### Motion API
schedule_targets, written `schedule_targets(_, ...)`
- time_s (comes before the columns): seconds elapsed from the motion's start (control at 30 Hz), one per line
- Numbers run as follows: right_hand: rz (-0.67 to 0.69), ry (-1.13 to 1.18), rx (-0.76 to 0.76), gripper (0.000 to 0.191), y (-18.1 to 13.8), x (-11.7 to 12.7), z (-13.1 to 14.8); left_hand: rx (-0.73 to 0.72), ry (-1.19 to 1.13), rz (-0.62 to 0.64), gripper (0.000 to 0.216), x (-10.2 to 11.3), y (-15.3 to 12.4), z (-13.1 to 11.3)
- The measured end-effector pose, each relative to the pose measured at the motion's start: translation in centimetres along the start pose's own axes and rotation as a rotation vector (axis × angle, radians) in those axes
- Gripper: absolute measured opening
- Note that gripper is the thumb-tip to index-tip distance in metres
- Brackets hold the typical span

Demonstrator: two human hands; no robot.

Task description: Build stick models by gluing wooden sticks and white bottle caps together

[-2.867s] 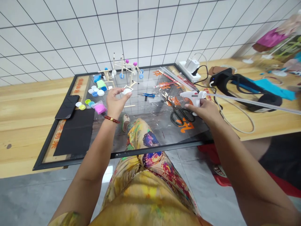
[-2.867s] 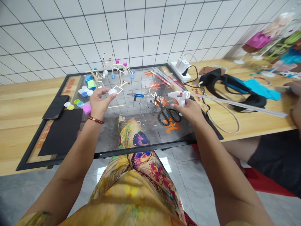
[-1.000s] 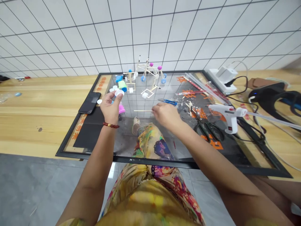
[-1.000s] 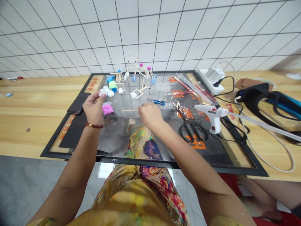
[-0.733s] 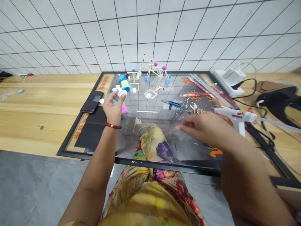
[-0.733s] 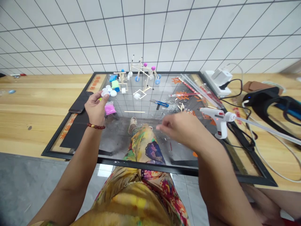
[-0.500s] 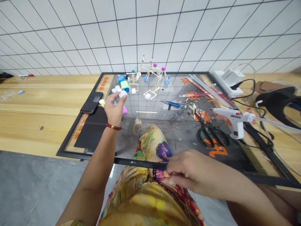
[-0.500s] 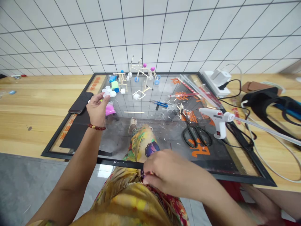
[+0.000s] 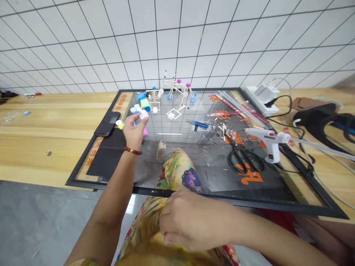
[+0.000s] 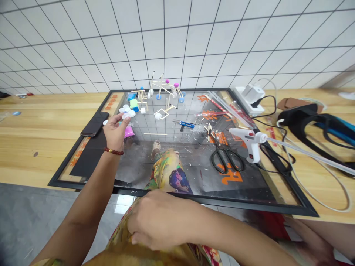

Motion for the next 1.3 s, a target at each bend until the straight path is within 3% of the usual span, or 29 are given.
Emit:
schedule_targets(0.17, -0.026, 0.006, 0.053, 0.028, 2.1, 0.1, -1.1, -0.010, 0.066, -0.017, 0.032, 0.2, -0.2, -0.2)
schedule_targets(0.3, -0.055, 0.028, 0.011, 0.024, 3.1, 0.1, -2.9, -0.046, 0.132, 0.005, 0.030, 0.0, -0.6, -0.9)
schedule_targets(0.57, -0.128, -0.089, -0.014, 0.023, 2.8, -0.3, -4.5, -0.061, 0.144, 0.000, 0.032, 0.1, -0.6, -0.8)
schedule_targets(0.63, -0.184, -0.121, -0.080, 0.022, 2.4, 0.6, -5.8, -0.041, 0.116, -0.008, 0.032, 0.1, -0.5, -0.3)
schedule_targets(0.77, -0.319, -0.352, -0.484, 0.025, 1.3, 4.1, -10.8, -0.010, 0.050, -0.010, 0.033, 0.0, -0.3, 0.4)
schedule_targets(0.83, -0.321, -0.515, -0.613, 0.025, 0.9, 5.5, -12.5, -0.002, 0.034, -0.011, 0.034, 0.0, -0.3, 0.5)
schedule_targets(1.07, -0.230, -0.591, -0.450, 0.024, 1.6, 4.4, -11.2, 0.031, 0.009, -0.033, 0.032, 0.2, -0.2, 0.4)
schedule_targets(1.3, -0.246, -0.671, -0.652, 0.026, 1.5, 6.5, -14.2, 0.059, -0.025, -0.041, 0.032, 0.2, -0.2, 0.5)
Point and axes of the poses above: each hand's wrist, its own y-axis towards the middle knuckle, its own x-axis out of the back of the hand, z = x × y, the point moved 6 cm from there along y, towards the middle knuckle, and after that the axes turned 7 degrees about -z, right-handed, at the moved point
